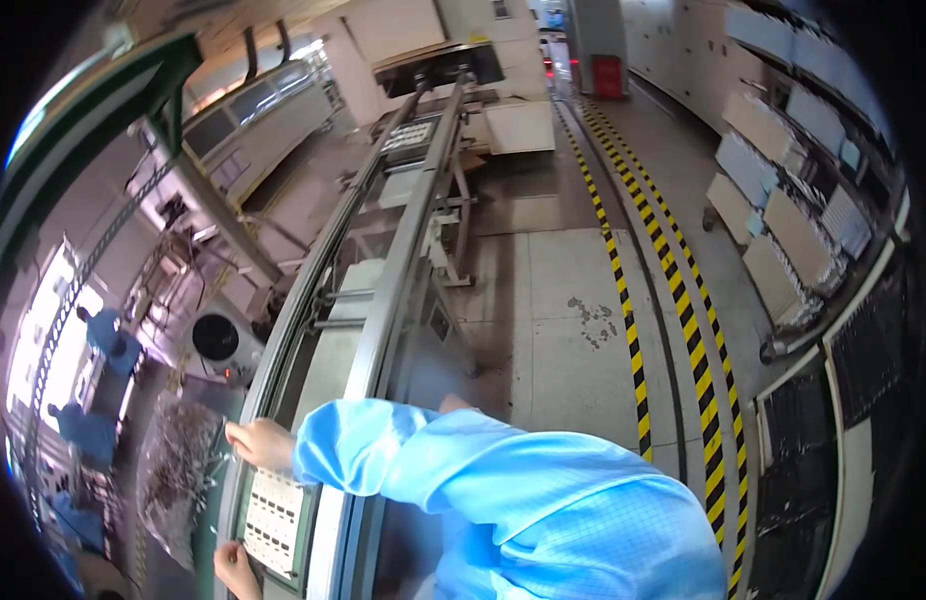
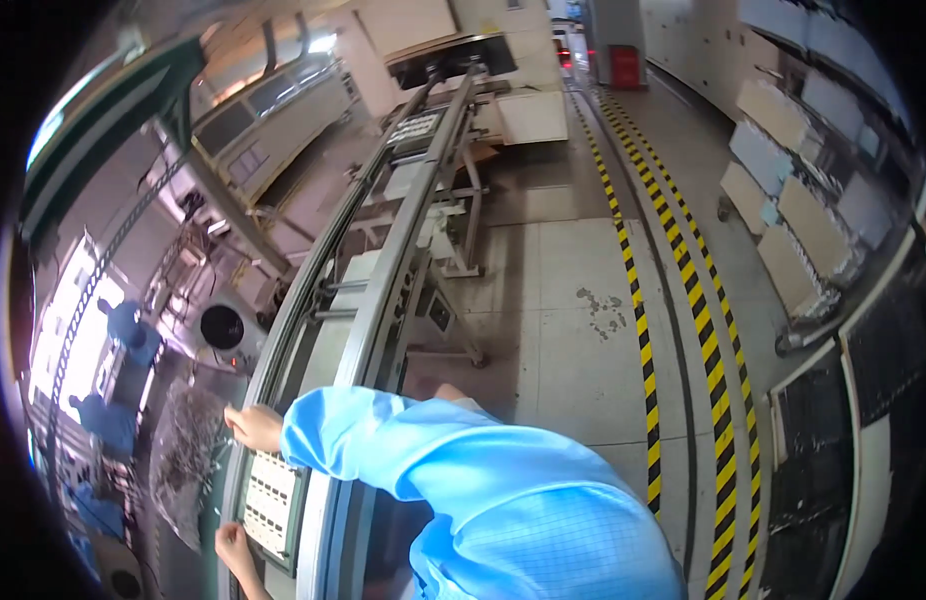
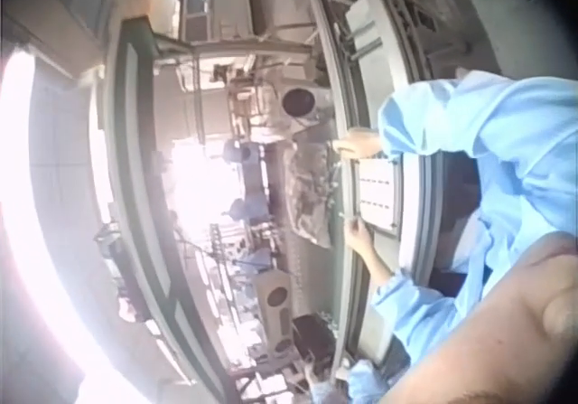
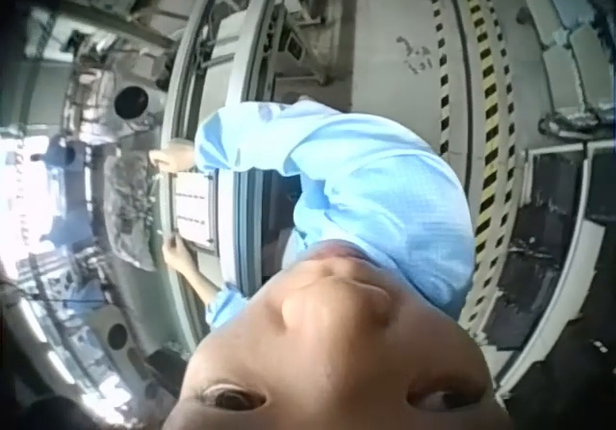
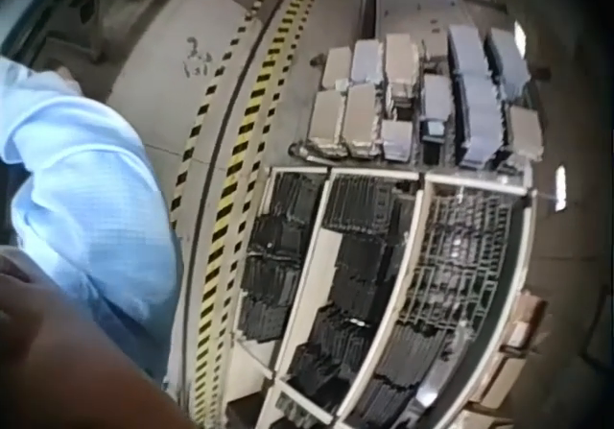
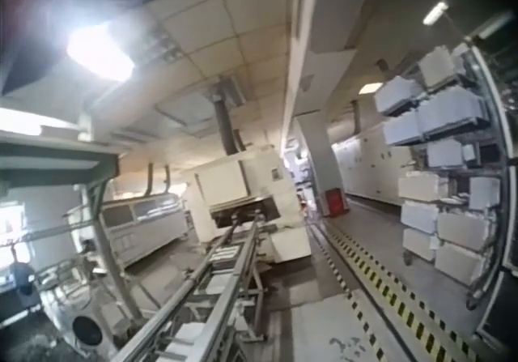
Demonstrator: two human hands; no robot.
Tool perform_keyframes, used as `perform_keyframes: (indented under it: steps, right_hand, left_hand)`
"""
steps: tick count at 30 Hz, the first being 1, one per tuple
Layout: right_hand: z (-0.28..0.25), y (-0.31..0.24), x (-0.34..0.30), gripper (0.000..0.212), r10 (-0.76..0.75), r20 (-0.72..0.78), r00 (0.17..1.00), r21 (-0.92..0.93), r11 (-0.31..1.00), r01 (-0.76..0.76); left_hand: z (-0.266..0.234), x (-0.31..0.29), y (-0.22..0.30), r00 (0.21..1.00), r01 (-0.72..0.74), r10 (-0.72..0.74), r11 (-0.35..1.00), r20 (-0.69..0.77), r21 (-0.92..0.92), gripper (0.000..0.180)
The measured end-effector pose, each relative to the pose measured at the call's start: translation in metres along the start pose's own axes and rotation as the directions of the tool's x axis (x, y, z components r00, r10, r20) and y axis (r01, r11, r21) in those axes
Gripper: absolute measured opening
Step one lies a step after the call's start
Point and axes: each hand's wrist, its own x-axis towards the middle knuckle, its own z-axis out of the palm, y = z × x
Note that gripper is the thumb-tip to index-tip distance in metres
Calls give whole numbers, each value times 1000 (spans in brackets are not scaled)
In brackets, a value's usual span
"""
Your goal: Manually inserting electronic components into circuit board jigs on a factory assembly line.
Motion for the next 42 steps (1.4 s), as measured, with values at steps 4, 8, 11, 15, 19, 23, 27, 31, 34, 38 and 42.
perform_keyframes:
  steps: [4, 8, 11, 15, 19, 23, 27, 31, 34, 38, 42]
  right_hand:
    - [46, 3, 8, 12, 0, 77, 997, 21, 1000, -1]
    - [94, 26, 32, 26, 168, 189, 967, -69, 985, -157]
    - [121, 19, 15, 19, 126, 163, 979, -103, 989, -110]
    - [130, -4, 16, 15, -66, 324, 944, -18, 997, 75]
    - [153, -33, 8, 11, -201, 449, 871, 42, 978, 204]
    - [174, -38, 6, 10, -228, 605, 763, 73, 970, 231]
    - [168, -31, 2, 11, -98, 700, 708, 4, 991, 134]
    - [175, -8, 2, 24, 77, 795, 602, -267, 936, 232]
    - [183, 20, 6, 17, -120, 738, 664, -4, 983, 182]
    - [144, 37, 16, 13, -180, 670, 720, 15, 973, 228]
    - [132, 47, 16, 15, -232, 732, 641, 35, 952, 305]
  left_hand:
    - [-6, -13, -20, 998, 65, -65, 998, 5, 18, 9]
    - [-11, -9, -29, 996, 44, -33, 990, -82, 131, 9]
    - [-25, -10, -52, 921, -259, 330, 916, -208, 308, 15]
    - [-46, -14, -43, 965, -219, 261, 850, -21, 480, 16]
    - [-46, -43, -55, 984, -179, 142, 854, 111, 488, 26]
    - [-37, -37, -60, 986, -89, 49, 962, 157, 258, 14]
    - [-24, -22, -73, 992, -45, 42, 999, 120, 23, 10]
    - [9, -16, -77, 990, 51, -58, 997, 125, 60, 17]
    - [7, -14, -85, 976, 135, -154, 982, 151, 133, 14]
    - [42, 13, -59, 961, 273, -264, 950, 82, -150, 13]
    - [52, 20, -43, 962, 251, -243, 967, 127, -54, 10]
